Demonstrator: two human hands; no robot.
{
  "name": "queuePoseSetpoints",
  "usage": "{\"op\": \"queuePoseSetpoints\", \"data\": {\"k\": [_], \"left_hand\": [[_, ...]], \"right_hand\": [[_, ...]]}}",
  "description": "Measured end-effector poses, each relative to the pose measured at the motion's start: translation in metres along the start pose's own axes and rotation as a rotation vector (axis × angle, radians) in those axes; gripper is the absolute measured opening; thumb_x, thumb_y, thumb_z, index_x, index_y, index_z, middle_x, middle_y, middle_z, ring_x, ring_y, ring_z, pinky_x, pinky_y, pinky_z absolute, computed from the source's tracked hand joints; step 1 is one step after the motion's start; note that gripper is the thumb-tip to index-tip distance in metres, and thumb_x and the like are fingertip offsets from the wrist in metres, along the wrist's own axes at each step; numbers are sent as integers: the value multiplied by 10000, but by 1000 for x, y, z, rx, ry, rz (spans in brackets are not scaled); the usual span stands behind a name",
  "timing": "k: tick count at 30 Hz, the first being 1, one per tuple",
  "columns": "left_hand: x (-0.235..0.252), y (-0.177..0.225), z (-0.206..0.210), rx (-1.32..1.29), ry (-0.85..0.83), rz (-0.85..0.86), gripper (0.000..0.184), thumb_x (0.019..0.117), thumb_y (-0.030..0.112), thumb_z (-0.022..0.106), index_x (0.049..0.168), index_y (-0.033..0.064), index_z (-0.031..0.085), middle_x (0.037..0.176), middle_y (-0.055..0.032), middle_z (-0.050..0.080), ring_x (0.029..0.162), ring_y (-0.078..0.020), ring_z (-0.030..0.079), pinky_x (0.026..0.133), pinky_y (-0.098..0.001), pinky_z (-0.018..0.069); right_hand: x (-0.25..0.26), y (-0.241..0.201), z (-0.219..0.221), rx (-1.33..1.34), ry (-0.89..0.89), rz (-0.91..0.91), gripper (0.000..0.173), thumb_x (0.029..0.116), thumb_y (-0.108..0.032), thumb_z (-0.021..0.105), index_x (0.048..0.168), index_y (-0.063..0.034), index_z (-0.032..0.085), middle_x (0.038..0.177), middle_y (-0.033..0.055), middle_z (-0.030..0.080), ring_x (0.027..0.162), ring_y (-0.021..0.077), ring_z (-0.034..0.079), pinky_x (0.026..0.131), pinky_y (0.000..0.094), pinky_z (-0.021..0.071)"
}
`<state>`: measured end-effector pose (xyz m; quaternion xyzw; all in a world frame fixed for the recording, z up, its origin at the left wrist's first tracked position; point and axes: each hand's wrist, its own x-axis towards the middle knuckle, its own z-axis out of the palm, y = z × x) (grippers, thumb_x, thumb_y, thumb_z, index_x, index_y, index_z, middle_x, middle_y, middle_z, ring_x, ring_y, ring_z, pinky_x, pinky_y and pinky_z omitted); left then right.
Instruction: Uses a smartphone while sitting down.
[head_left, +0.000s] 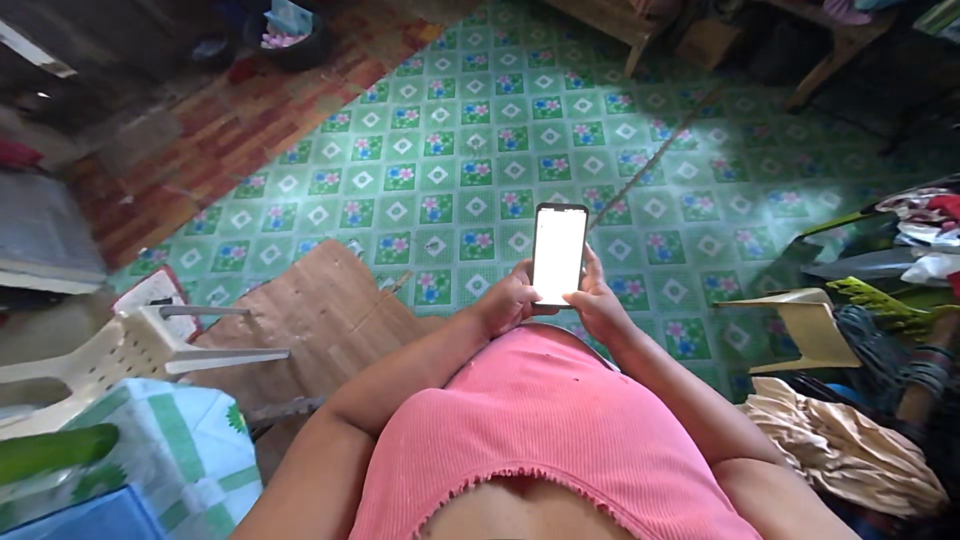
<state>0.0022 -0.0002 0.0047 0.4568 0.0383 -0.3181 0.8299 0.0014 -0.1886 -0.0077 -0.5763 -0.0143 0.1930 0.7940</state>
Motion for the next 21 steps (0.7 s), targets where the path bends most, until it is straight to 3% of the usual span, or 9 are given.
{"op": "queuePoseSetpoints", "data": {"k": [4, 13, 17, 21], "left_hand": [[0, 0, 1, 3, -9, 0, 707, 893, -150, 378, 1522, 138, 229, 1352, -198, 565, 1142, -329, 656, 952, -498, 572], [0, 0, 1, 38, -2, -3, 667, 916, -111, 391, 1520, 126, 239, 1341, -194, 577, 1134, -312, 662, 959, -477, 572], [0, 0, 1, 29, 1, -1, 587, 969, -64, 353, 1507, 147, 248, 1319, -194, 589, 1114, -315, 670, 939, -478, 576], [-1, -1, 0, 12, -7, 2, 589, 967, -74, 361, 1498, 154, 250, 1334, -199, 576, 1122, -326, 664, 944, -487, 573]], "right_hand": [[2, -2, 9, -121, 116, 40, 988, 854, 137, 586, 1616, -257, 97, 1528, 135, 428, 1243, 242, 604, 971, 454, 565], [2, 0, 12, -144, 147, 20, 936, 896, 86, 592, 1620, -257, 108, 1583, 120, 357, 1291, 232, 568, 1000, 455, 547], [0, 0, 11, -45, 103, 16, 997, 835, 118, 592, 1614, -278, 112, 1509, 118, 449, 1215, 223, 617, 950, 432, 573], [-1, 2, 7, -13, 62, 10, 1067, 772, 138, 571, 1619, -290, 83, 1531, 119, 426, 1242, 233, 597, 954, 445, 567]]}}
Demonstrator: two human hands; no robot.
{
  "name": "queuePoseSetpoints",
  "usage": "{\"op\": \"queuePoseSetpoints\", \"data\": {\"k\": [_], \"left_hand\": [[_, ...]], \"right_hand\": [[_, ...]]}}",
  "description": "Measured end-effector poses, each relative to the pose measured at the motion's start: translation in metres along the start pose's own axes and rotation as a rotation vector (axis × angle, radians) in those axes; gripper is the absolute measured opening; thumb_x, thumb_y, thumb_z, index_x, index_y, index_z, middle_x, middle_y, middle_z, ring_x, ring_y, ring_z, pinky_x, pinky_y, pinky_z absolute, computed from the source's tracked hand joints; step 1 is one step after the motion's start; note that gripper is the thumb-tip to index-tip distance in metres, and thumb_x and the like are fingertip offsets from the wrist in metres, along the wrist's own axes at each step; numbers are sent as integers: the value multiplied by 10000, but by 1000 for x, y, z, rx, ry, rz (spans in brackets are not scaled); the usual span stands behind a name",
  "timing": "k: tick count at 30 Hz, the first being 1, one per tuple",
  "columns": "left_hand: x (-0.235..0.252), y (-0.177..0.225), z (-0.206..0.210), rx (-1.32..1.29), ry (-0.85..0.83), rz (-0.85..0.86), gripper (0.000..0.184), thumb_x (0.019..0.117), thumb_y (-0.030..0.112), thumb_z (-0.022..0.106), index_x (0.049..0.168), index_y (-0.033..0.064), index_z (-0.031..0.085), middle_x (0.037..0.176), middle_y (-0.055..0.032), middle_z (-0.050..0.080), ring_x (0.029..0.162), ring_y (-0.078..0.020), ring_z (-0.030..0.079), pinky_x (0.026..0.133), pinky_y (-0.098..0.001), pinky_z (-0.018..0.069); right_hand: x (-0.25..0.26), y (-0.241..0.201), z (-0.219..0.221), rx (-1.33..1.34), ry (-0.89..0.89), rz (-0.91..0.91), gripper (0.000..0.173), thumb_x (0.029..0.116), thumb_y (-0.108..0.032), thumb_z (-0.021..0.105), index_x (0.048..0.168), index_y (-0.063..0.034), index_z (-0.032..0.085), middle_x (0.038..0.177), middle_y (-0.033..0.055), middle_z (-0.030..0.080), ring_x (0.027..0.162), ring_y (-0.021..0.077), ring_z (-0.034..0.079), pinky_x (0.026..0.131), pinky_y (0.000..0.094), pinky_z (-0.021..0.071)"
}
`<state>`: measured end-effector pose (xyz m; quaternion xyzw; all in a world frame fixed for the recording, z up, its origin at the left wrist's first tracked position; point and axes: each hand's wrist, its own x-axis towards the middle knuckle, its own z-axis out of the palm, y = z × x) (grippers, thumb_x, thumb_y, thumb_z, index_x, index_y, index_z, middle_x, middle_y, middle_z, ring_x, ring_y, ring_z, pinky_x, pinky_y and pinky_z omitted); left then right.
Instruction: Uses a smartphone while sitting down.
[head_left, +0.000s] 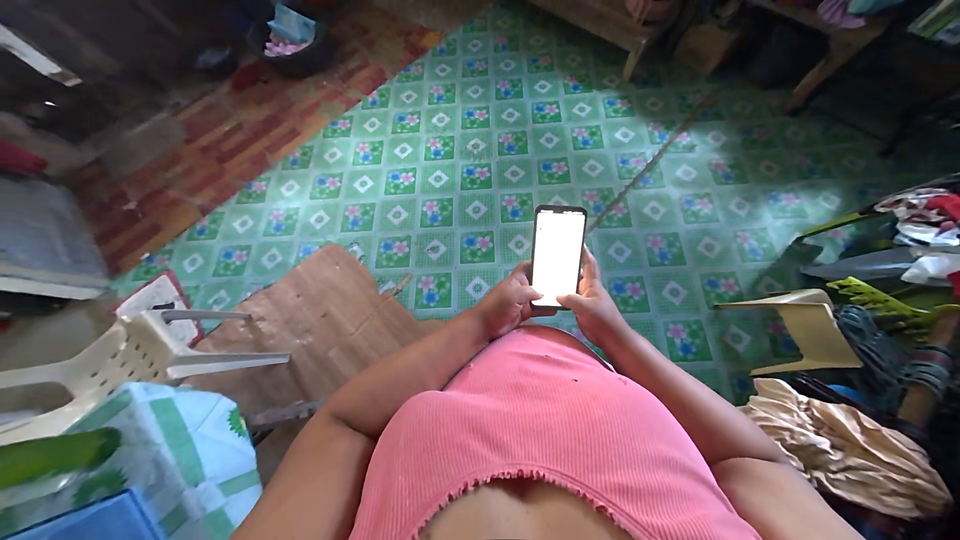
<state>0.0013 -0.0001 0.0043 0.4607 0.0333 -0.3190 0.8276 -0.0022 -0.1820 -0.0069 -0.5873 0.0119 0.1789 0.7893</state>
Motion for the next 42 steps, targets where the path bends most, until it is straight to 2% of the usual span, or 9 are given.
{"op": "queuePoseSetpoints", "data": {"k": [2, 4, 10, 15, 19, 29, 32, 39, 42], "left_hand": [[0, 0, 0, 3, 0, -2, 597, 960, -81, 367, 1496, 154, 250, 1336, -198, 573, 1124, -327, 663, 946, -487, 572], [0, 1, 1, 5, -2, -1, 608, 952, -88, 372, 1498, 151, 255, 1335, -197, 577, 1131, -327, 660, 955, -489, 568], [-1, 1, 3, 3, 16, -8, 588, 966, -95, 359, 1495, 137, 249, 1337, -201, 576, 1129, -328, 665, 951, -487, 574], [-1, 1, 6, 9, 64, -14, 497, 1023, -52, 310, 1482, 138, 294, 1295, -192, 600, 1095, -319, 676, 923, -484, 581], [-2, 0, 3, -22, 43, 1, 547, 990, -81, 329, 1487, 141, 284, 1316, -199, 587, 1109, -334, 672, 929, -496, 581], [-4, -2, 0, -26, -7, 17, 673, 894, -155, 363, 1489, 145, 271, 1357, -180, 563, 1148, -328, 652, 954, -517, 567], [-5, -2, 0, -16, -21, 14, 686, 895, -153, 365, 1501, 150, 261, 1372, -175, 553, 1158, -322, 648, 961, -510, 567], [-6, -2, -1, -15, -28, 24, 640, 890, -160, 362, 1453, 139, 303, 1325, -168, 578, 1135, -309, 655, 959, -507, 563], [-6, -1, -1, 0, -31, 23, 638, 889, -142, 376, 1448, 155, 301, 1337, -170, 569, 1121, -323, 661, 913, -508, 583]], "right_hand": [[1, 1, 0, -8, 3, -7, 1065, 759, 132, 547, 1620, -290, 85, 1544, 116, 411, 1257, 230, 586, 956, 441, 563], [1, 0, 2, -22, 31, -14, 1024, 792, 136, 534, 1618, -286, 100, 1558, 111, 393, 1272, 221, 576, 972, 435, 554], [1, 2, 5, -95, 80, -19, 1002, 854, 126, 590, 1629, -278, 99, 1612, 115, 301, 1306, 230, 553, 1001, 449, 546], [-2, 0, 2, -27, 27, -2, 1091, 742, 154, 568, 1618, -296, 98, 1551, 108, 400, 1267, 224, 578, 961, 445, 562], [-1, 3, -5, 57, -56, -33, 1104, 695, 180, 518, 1609, -286, 108, 1515, 114, 448, 1249, 248, 594, 947, 465, 567], [-2, 4, -12, 89, -121, -35, 1118, 690, 195, 519, 1608, -281, 93, 1484, 123, 490, 1216, 266, 622, 943, 483, 574], [-3, 5, -11, 51, -111, -23, 1155, 694, 207, 555, 1611, -302, 71, 1462, 122, 513, 1200, 258, 634, 945, 471, 576], [-5, 3, -6, -48, -73, -4, 1184, 723, 214, 597, 1618, -309, 25, 1513, 131, 459, 1229, 258, 624, 968, 466, 576], [-5, 3, -6, -21, -80, -2, 1178, 677, 184, 572, 1613, -308, 54, 1497, 119, 475, 1224, 247, 622, 953, 463, 576]]}}
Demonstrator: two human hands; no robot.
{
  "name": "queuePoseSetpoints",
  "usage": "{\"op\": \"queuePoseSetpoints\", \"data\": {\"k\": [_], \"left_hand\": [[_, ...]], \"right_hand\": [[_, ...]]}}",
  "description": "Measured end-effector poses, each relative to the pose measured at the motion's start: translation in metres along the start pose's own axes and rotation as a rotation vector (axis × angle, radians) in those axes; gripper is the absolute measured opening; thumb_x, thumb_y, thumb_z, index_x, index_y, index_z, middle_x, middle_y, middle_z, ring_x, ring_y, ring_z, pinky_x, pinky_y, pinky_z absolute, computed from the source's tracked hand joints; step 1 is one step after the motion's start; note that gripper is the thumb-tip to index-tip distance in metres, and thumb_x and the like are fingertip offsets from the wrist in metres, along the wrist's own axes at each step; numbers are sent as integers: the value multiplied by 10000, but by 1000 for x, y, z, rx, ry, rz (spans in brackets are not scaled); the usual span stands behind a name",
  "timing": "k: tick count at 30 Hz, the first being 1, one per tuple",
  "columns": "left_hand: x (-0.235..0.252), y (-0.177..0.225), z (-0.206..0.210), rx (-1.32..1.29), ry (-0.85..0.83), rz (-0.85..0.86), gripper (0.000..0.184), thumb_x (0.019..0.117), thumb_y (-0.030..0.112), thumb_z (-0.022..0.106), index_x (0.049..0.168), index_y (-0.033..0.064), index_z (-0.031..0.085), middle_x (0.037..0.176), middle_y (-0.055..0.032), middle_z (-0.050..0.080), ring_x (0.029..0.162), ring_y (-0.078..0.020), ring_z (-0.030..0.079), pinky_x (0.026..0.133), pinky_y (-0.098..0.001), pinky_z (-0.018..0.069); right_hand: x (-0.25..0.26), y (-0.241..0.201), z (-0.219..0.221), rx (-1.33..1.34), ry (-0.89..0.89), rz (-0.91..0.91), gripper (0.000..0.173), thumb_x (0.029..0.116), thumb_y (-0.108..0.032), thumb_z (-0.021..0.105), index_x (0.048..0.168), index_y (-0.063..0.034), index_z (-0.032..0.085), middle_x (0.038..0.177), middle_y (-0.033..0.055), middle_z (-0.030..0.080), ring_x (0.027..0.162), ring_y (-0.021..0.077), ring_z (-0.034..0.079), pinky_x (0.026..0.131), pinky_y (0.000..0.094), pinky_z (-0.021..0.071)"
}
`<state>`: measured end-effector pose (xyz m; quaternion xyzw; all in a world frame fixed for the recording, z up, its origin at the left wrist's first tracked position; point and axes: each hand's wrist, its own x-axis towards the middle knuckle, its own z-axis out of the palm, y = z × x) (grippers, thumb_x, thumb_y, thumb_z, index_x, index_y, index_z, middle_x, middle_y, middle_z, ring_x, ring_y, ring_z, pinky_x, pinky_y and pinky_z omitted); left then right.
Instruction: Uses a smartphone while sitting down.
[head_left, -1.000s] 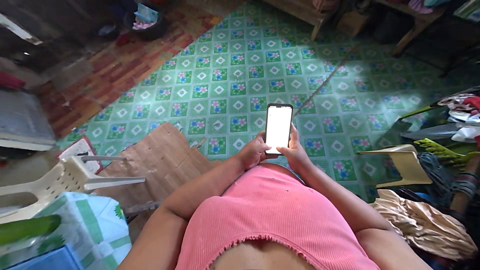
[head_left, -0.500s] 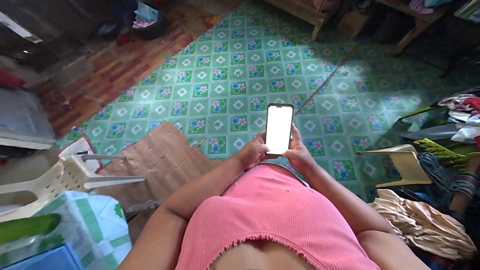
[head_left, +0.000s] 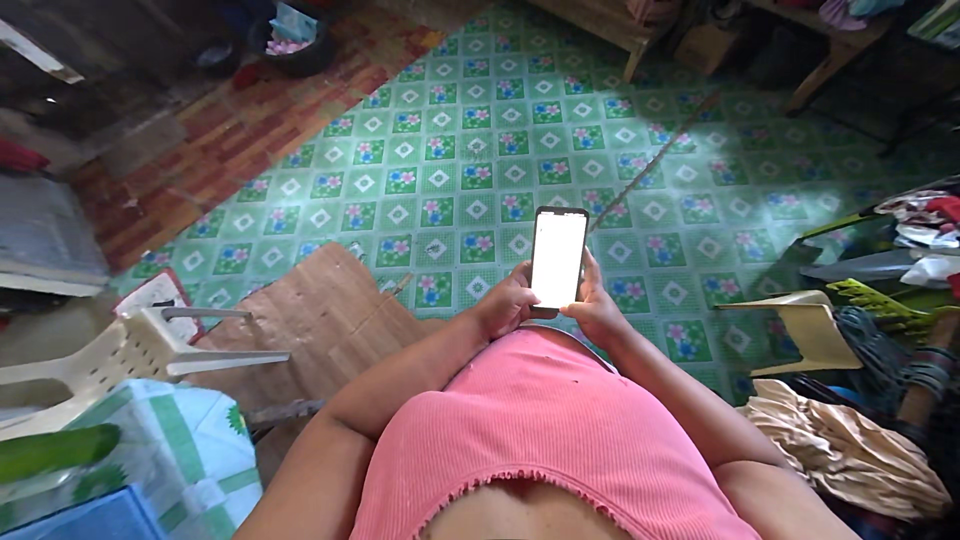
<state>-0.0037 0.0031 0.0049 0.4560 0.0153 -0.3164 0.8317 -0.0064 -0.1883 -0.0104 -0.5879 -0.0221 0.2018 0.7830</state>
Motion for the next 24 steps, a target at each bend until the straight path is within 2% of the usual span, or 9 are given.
{"op": "queuePoseSetpoints", "data": {"k": [4, 10, 15, 24], "left_hand": [[-1, 2, 0, 18, 21, -12, 650, 893, -132, 400, 1455, 177, 293, 1325, -164, 574, 1081, -321, 676, 862, -493, 603], [2, 0, -3, -9, 7, -8, 674, 893, -128, 390, 1476, 193, 286, 1334, -166, 580, 1090, -326, 677, 880, -500, 597], [2, 1, -3, -18, -29, -11, 678, 909, -116, 383, 1505, 187, 271, 1347, -176, 575, 1105, -331, 673, 907, -504, 589], [4, 1, -2, -16, -11, -10, 740, 865, -167, 378, 1514, 162, 244, 1329, -175, 584, 1105, -326, 675, 927, -512, 583]], "right_hand": [[1, 1, 0, 44, -19, -20, 1183, 663, 186, 566, 1609, -303, 50, 1500, 109, 469, 1246, 237, 605, 966, 460, 567], [4, 3, -8, 50, -59, -44, 1126, 660, 180, 516, 1603, -273, 100, 1454, 107, 532, 1202, 244, 633, 943, 473, 571], [5, 1, -11, 74, -80, -40, 1134, 667, 194, 525, 1594, -285, 81, 1459, 106, 516, 1213, 242, 626, 948, 464, 572], [6, 1, -12, 64, -72, -43, 1108, 693, 168, 543, 1597, -281, 86, 1439, 108, 531, 1192, 239, 636, 937, 459, 578]]}}
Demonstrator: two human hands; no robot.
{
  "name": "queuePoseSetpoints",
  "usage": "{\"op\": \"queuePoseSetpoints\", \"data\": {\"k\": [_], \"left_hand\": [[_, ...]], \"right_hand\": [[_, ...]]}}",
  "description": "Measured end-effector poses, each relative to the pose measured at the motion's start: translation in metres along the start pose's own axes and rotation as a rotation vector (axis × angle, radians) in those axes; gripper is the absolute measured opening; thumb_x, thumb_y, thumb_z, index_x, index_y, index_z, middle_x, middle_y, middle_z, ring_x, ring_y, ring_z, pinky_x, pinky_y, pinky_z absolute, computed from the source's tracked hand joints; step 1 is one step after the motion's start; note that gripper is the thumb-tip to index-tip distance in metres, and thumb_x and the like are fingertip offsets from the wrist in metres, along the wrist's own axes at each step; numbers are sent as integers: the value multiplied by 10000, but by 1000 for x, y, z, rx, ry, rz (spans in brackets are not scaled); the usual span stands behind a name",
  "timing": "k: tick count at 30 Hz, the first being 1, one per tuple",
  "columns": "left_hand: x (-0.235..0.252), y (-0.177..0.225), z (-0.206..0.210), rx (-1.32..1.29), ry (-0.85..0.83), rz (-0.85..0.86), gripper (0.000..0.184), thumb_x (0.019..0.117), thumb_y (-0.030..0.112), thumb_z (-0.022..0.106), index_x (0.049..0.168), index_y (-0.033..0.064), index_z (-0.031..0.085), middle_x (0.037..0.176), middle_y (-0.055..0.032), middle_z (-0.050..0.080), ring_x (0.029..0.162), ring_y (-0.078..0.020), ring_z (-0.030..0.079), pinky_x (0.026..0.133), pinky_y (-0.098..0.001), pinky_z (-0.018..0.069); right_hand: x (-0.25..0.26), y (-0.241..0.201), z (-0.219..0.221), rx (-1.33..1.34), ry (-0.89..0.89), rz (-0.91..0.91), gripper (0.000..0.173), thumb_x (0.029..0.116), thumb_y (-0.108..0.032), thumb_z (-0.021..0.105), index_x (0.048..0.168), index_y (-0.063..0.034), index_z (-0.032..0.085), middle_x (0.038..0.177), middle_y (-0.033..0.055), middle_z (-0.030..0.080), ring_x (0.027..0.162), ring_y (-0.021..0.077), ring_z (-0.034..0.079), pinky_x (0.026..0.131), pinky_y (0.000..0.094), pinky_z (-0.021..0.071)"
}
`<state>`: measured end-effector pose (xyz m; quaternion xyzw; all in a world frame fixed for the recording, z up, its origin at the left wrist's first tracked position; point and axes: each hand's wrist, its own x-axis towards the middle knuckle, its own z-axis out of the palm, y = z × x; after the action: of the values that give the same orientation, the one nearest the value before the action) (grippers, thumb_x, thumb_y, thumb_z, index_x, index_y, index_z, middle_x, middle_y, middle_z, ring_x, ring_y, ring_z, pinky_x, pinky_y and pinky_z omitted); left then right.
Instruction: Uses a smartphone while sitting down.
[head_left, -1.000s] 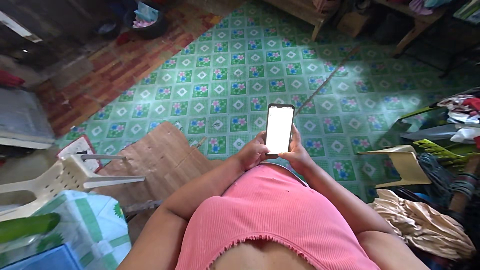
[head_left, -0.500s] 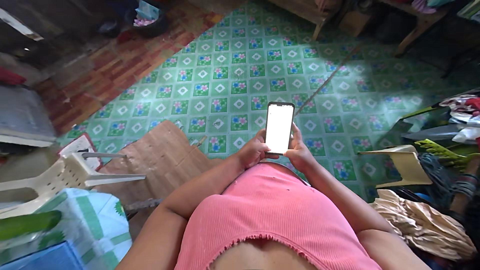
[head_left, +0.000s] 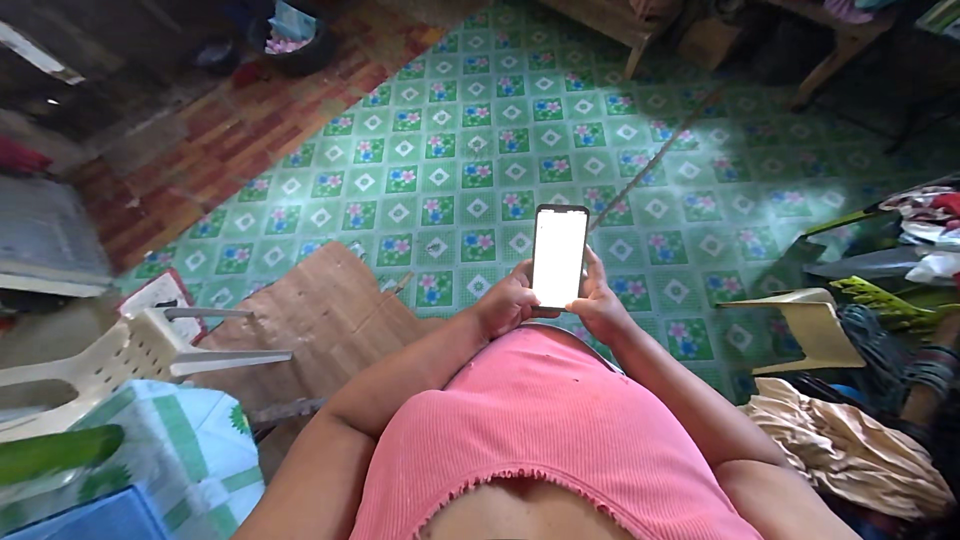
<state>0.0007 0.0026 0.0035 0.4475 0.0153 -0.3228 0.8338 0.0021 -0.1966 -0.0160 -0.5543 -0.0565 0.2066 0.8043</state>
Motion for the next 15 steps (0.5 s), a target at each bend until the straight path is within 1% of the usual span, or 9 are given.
{"op": "queuePoseSetpoints", "data": {"k": [3, 5, 9, 15], "left_hand": [[0, 0, 0, -2, -10, -2, 753, 858, -163, 385, 1520, 162, 234, 1339, -176, 579, 1114, -324, 673, 930, -509, 584], [0, 1, 2, -2, 2, -5, 764, 856, -171, 390, 1523, 161, 223, 1339, -176, 577, 1115, -320, 673, 932, -504, 584], [-1, 0, 2, -8, 9, -1, 721, 859, -173, 392, 1488, 151, 257, 1324, -178, 583, 1112, -323, 672, 941, -505, 578], [-2, 0, 1, 6, 0, 4, 702, 873, -166, 386, 1482, 162, 268, 1337, -169, 577, 1131, -316, 663, 953, -504, 572]], "right_hand": [[-1, -1, 1, -2, 6, -7, 1074, 734, 197, 507, 1602, -276, 88, 1457, 98, 523, 1197, 223, 635, 949, 445, 572], [0, -1, 2, -1, 9, -7, 1063, 745, 219, 487, 1603, -267, 89, 1456, 104, 525, 1192, 228, 639, 951, 447, 574], [0, -2, 2, -14, 7, -1, 1064, 753, 215, 497, 1606, -274, 89, 1453, 112, 527, 1195, 239, 640, 955, 454, 573], [-1, -2, 3, -40, 22, 12, 1049, 775, 203, 497, 1611, -275, 82, 1464, 110, 519, 1205, 236, 634, 961, 451, 570]]}}
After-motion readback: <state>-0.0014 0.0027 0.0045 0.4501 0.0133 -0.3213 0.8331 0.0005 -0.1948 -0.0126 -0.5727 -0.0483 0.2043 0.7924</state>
